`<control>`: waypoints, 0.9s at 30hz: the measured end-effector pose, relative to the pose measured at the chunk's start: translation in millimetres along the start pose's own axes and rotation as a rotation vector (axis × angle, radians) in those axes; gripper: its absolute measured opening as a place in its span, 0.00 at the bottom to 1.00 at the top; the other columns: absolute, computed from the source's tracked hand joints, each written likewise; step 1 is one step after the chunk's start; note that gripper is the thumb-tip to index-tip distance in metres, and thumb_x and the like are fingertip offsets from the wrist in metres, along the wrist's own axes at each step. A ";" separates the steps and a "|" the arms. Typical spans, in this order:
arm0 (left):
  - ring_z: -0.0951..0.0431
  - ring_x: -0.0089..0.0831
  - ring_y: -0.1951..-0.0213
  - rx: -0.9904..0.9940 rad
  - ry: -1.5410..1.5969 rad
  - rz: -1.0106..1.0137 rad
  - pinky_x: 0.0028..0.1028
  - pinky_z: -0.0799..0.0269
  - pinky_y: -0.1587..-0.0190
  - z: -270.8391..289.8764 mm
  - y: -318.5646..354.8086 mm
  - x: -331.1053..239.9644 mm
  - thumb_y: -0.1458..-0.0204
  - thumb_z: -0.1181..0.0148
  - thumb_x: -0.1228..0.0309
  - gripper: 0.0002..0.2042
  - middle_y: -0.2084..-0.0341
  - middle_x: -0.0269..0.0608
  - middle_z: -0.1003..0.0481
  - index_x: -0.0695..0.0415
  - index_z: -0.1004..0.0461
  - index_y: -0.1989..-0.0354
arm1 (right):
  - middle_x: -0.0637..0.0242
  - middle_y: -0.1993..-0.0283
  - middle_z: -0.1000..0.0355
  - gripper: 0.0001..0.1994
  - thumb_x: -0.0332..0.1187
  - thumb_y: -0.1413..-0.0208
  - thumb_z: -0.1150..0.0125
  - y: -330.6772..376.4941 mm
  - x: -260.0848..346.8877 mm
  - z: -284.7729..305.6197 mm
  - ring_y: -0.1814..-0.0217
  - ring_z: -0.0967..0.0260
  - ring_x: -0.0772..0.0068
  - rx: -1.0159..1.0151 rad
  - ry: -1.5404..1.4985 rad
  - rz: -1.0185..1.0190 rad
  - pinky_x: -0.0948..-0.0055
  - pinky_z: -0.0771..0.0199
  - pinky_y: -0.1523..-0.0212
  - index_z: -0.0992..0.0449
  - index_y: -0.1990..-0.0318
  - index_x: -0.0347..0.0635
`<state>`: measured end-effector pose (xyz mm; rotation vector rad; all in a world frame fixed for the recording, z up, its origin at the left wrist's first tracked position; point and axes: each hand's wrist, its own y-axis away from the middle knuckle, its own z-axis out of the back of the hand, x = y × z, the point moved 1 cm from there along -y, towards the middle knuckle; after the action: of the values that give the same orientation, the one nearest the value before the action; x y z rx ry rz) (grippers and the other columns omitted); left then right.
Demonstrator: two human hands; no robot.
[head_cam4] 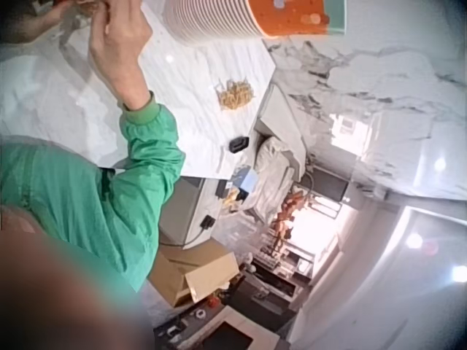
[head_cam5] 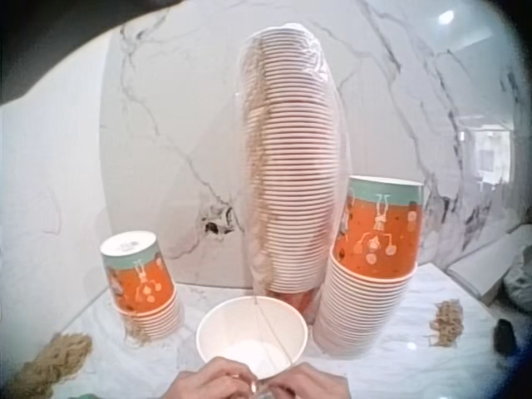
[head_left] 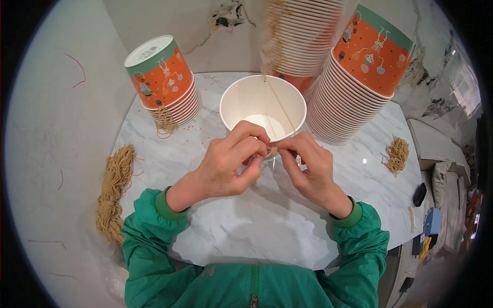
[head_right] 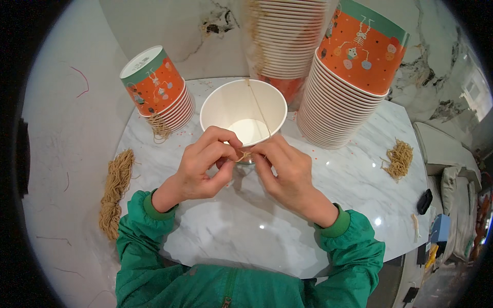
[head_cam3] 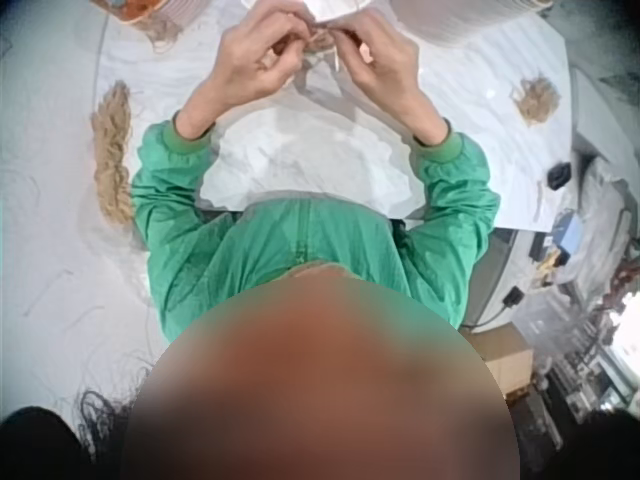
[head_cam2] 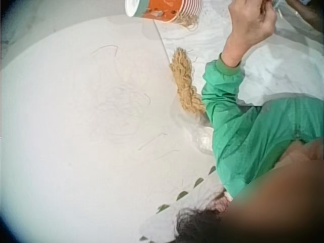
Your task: Tying a thin string handle onto the rim of a paper cup.
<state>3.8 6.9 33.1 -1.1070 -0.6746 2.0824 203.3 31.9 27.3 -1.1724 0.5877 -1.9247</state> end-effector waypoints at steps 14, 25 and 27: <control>0.23 0.31 0.76 -0.076 -0.248 -0.180 0.30 0.29 0.77 0.3 -3.8 -4.9 0.58 0.35 0.82 0.12 0.61 0.39 0.29 0.61 0.28 0.64 | 0.64 0.63 0.25 0.08 0.19 0.47 0.38 -0.8 0.0 4.2 0.69 0.26 0.70 0.045 -0.076 -0.108 0.74 0.31 0.72 0.23 0.60 0.37; 0.24 0.28 0.77 -0.131 -0.314 -0.093 0.29 0.31 0.78 -0.4 -3.8 -4.1 0.57 0.34 0.80 0.08 0.65 0.36 0.28 0.60 0.24 0.67 | 0.73 0.64 0.27 0.04 0.24 0.39 0.41 2.8 -2.5 1.5 0.68 0.35 0.85 0.055 -0.421 -0.395 0.81 0.36 0.67 0.23 0.58 0.36; 0.24 0.29 0.76 -0.129 -0.264 -0.099 0.29 0.30 0.78 0.4 -6.0 -4.6 0.56 0.34 0.80 0.07 0.67 0.36 0.28 0.60 0.24 0.68 | 0.72 0.64 0.27 0.04 0.24 0.39 0.41 1.8 -1.2 2.2 0.68 0.34 0.85 0.057 -0.428 -0.404 0.81 0.36 0.68 0.23 0.59 0.35</control>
<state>7.2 7.2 39.8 -0.8542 -0.9831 2.1431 206.3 31.9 26.5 -1.7014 0.0673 -1.9057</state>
